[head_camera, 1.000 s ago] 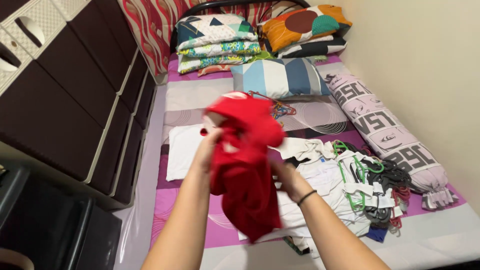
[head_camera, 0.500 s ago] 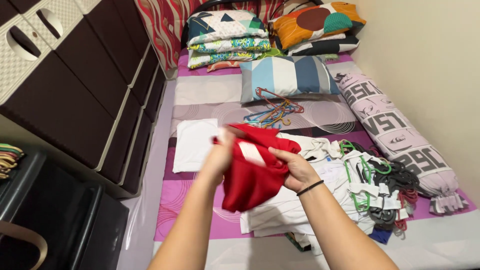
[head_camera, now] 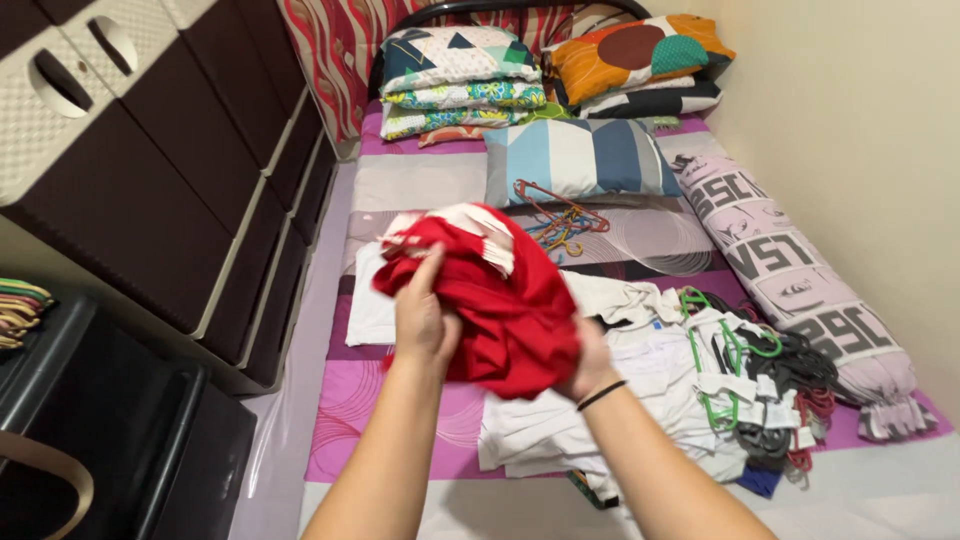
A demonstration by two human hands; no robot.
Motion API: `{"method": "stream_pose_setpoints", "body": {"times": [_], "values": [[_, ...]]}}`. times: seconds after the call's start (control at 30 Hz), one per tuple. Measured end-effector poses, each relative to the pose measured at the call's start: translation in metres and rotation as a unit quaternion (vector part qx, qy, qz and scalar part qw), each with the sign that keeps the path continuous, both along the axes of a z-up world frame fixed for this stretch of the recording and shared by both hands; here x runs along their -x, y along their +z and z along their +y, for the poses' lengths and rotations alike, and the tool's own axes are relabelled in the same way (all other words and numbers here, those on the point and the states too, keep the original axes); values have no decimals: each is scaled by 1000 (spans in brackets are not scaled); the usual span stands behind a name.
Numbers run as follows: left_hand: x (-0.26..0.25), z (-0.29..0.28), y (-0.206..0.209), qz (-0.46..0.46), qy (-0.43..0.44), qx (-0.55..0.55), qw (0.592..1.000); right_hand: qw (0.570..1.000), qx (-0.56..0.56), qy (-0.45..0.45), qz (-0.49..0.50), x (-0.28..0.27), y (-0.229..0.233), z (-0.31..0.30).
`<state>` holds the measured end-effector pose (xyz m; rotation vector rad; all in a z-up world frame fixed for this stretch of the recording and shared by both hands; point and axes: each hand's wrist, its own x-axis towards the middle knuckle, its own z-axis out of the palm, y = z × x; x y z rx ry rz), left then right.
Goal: Sort various items of clothing on a bed.
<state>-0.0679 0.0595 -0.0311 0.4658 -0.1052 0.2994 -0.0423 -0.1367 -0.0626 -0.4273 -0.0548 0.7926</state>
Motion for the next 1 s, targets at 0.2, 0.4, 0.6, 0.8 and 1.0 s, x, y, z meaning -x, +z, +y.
{"method": "stream_pose_setpoints", "body": {"times": [0.2, 0.4, 0.6, 0.8, 1.0], "values": [[-20, -58, -71, 124, 50, 54, 990, 989, -86, -117, -27, -43, 15, 6], [-23, -15, -59, 85, -94, 268, 955, 955, 31, -292, 52, -87, -34, -23], [-43, -10, -18, 117, 9, 262, 958, 964, 108, -234, 68, -105, 12, -27], [-18, -35, 36, -50, 356, -469, 807, 845, 44, -353, -399, -93, 24, -33], [-55, 11, -182, 317, -100, -839, 430, 387, 785, 155, -459, -61, -91, -26]]}}
